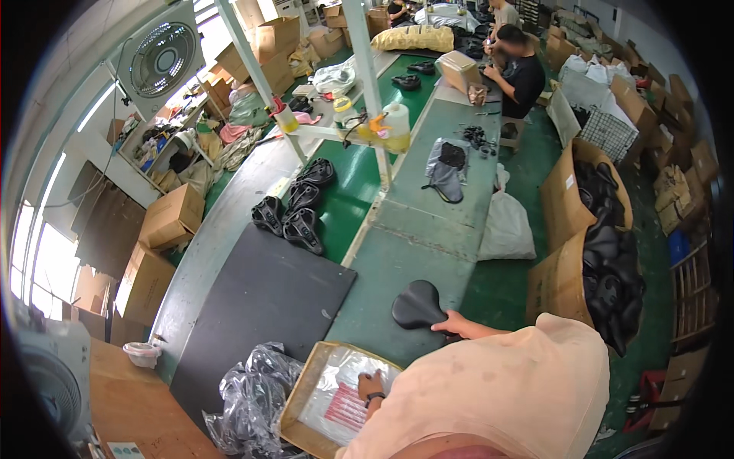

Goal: Packaging bicycle seats into plastic bags and placing them into cardboard boxes on a factory assembly line.

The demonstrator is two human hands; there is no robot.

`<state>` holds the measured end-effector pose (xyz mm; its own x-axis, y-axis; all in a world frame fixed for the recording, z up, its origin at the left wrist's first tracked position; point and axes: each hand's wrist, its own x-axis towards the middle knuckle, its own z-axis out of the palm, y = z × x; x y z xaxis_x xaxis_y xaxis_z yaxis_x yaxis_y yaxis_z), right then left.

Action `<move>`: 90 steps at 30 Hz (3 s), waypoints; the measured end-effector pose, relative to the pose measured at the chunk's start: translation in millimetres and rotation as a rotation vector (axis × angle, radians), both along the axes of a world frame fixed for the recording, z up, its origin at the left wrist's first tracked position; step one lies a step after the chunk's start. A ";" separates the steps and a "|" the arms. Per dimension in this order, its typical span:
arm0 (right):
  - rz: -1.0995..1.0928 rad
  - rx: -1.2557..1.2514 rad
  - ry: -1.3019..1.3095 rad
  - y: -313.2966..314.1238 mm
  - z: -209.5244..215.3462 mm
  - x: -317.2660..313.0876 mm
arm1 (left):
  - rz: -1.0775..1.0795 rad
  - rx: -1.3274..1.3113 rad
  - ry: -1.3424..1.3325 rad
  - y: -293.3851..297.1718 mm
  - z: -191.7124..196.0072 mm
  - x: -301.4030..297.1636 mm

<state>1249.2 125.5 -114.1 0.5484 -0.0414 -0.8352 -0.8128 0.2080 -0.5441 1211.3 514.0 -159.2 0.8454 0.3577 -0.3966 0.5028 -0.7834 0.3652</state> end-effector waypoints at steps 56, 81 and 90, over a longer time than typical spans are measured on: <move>0.609 0.873 -0.124 129.5 178.6 -90.5 | 0.527 -1.429 -0.510 22.6 220.7 -180.6; 0.434 0.578 -0.363 184.0 240.9 45.4 | -0.120 -1.105 -0.522 19.0 334.6 -44.3; 1.122 0.570 -0.718 263.8 257.1 205.2 | 0.575 -1.333 -0.588 182.6 209.7 100.8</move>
<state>1454.5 389.3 143.0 0.3678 0.9211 -0.1274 -0.2829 -0.0197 -0.9589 1312.0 696.6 50.5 0.8680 0.3481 -0.3541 0.1522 0.4923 0.8570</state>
